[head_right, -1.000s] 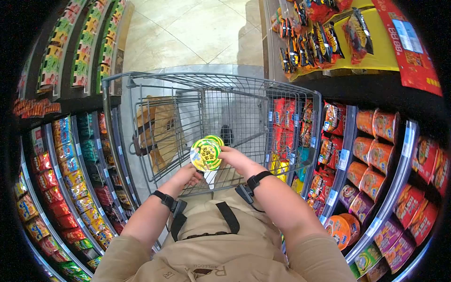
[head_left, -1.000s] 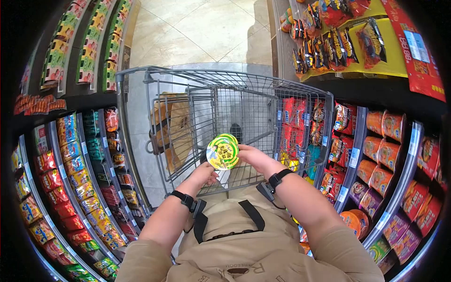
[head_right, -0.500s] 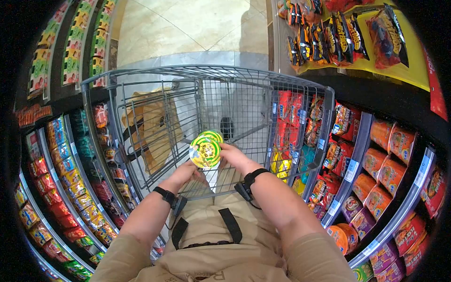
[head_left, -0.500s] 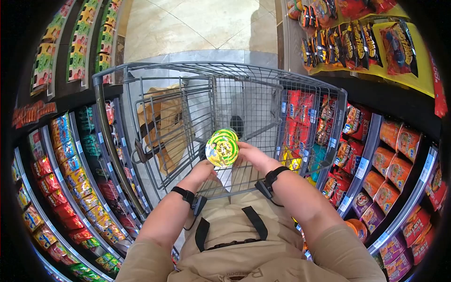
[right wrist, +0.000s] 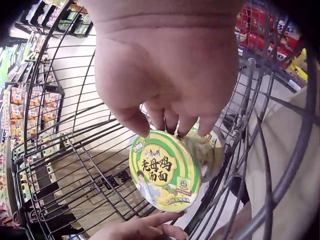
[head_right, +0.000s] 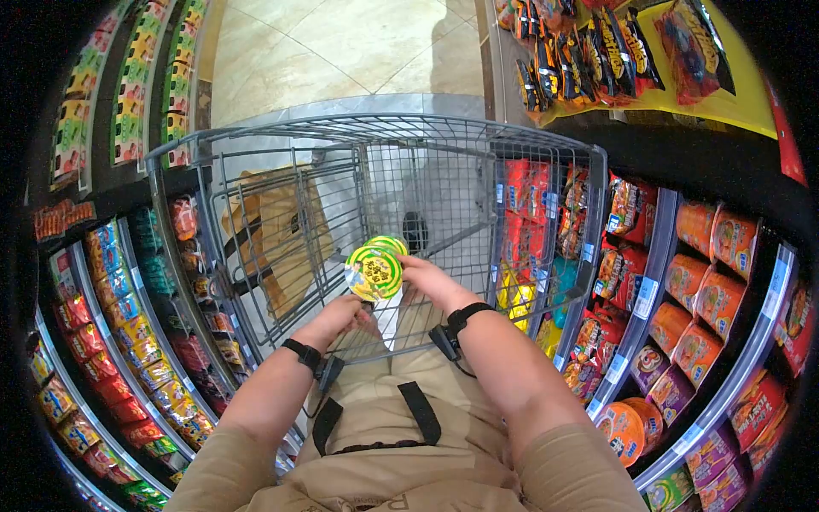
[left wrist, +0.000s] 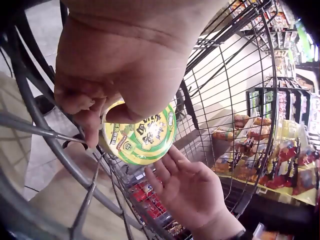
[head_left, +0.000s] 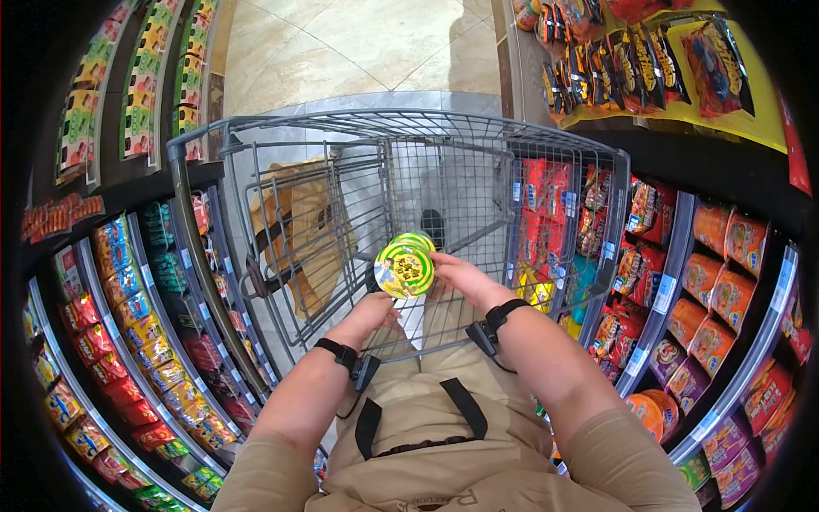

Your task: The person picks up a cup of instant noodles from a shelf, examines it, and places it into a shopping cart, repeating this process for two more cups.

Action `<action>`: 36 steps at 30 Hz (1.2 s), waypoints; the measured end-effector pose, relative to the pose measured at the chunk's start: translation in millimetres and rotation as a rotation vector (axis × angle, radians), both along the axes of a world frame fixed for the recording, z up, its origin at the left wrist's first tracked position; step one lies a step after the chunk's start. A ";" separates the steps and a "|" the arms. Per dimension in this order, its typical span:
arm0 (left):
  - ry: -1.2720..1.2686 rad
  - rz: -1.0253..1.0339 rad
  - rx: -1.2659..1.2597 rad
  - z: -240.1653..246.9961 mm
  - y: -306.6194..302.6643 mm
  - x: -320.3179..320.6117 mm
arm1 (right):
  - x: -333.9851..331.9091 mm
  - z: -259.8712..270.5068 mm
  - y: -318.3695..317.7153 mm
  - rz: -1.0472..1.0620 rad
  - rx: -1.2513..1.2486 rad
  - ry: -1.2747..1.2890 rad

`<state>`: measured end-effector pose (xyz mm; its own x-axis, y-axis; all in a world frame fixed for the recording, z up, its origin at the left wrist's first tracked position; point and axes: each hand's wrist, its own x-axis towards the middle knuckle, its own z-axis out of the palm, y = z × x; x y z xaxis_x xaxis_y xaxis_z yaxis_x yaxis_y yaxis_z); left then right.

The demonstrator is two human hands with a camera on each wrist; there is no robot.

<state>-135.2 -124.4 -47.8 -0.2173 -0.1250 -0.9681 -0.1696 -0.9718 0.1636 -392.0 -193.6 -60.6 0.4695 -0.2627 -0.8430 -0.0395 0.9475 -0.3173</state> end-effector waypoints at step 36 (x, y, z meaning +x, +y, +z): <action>-0.216 -0.253 -1.197 158.4 10.3 129.3 | -70.6 134.0 168.6 0.309 -0.745 0.879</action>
